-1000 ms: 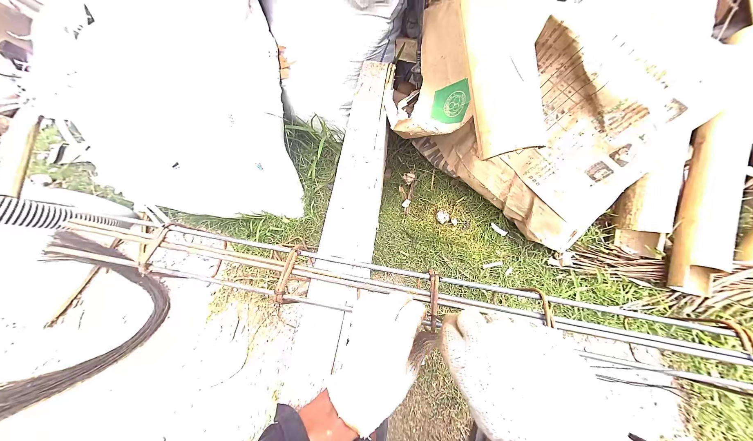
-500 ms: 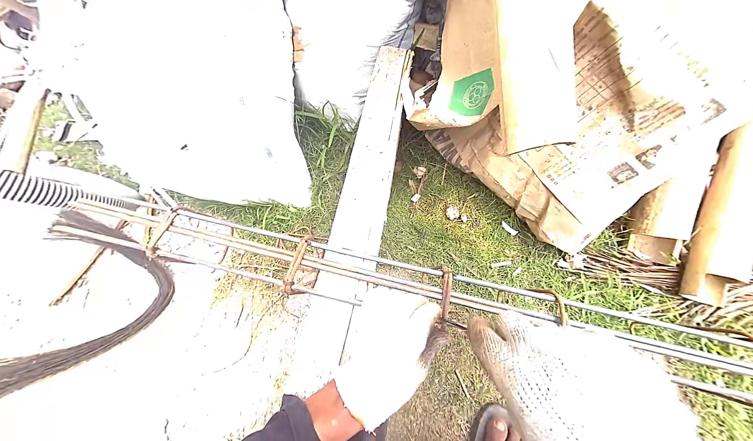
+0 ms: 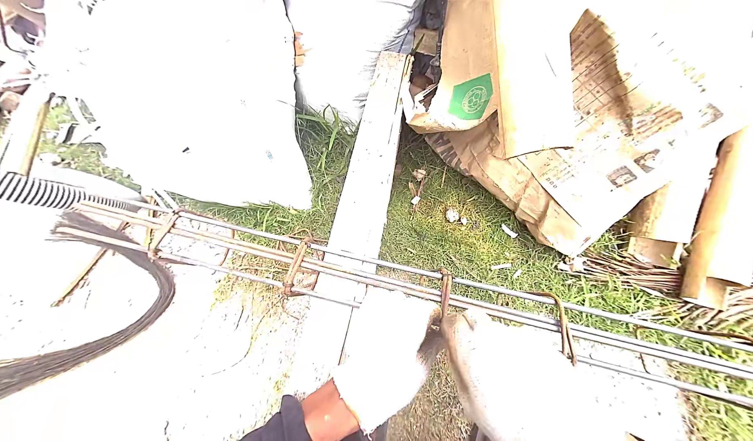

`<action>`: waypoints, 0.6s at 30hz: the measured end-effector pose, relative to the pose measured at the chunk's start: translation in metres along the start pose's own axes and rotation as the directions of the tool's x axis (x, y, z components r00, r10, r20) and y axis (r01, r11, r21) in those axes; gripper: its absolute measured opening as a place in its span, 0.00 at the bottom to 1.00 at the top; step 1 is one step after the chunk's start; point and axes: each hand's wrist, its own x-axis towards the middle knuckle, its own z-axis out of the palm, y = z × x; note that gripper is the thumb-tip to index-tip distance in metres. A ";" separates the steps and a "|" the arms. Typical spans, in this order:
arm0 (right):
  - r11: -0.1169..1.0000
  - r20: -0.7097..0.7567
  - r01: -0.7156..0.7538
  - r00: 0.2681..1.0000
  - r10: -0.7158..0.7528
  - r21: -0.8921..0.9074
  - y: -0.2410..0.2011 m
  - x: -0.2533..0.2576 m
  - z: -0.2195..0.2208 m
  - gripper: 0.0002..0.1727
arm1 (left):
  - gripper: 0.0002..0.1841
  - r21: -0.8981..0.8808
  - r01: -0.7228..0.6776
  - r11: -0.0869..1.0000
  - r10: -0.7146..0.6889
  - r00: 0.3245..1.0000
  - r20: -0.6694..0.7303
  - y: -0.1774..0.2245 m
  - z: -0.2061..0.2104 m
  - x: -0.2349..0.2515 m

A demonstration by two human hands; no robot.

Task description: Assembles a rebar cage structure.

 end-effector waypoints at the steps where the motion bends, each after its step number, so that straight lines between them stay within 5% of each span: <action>1: 0.998 -0.110 0.053 0.993 -0.049 0.029 0.010 -0.003 0.011 0.10 | 0.13 -0.019 0.031 0.999 -0.030 0.998 0.049 0.001 -0.002 0.002; 6: 0.943 -0.165 0.164 0.979 -0.120 0.289 0.039 -0.018 0.019 0.16 | 0.14 -0.045 0.131 0.990 -0.122 0.978 0.168 0.008 -0.011 0.008; 11: 0.918 -0.183 0.217 0.969 -0.163 0.331 0.046 -0.018 0.028 0.16 | 0.18 0.047 0.244 0.969 -0.245 0.900 0.362 0.018 -0.026 0.022; 14: 0.919 -0.069 0.198 0.980 -0.186 0.342 0.053 -0.016 0.019 0.17 | 0.19 0.082 0.294 0.952 -0.296 0.820 0.490 0.022 -0.035 0.032; 18: 0.934 -0.055 0.251 0.968 -0.245 0.256 0.060 -0.011 0.013 0.17 | 0.17 0.076 0.287 0.955 -0.288 0.832 0.475 0.019 -0.033 0.032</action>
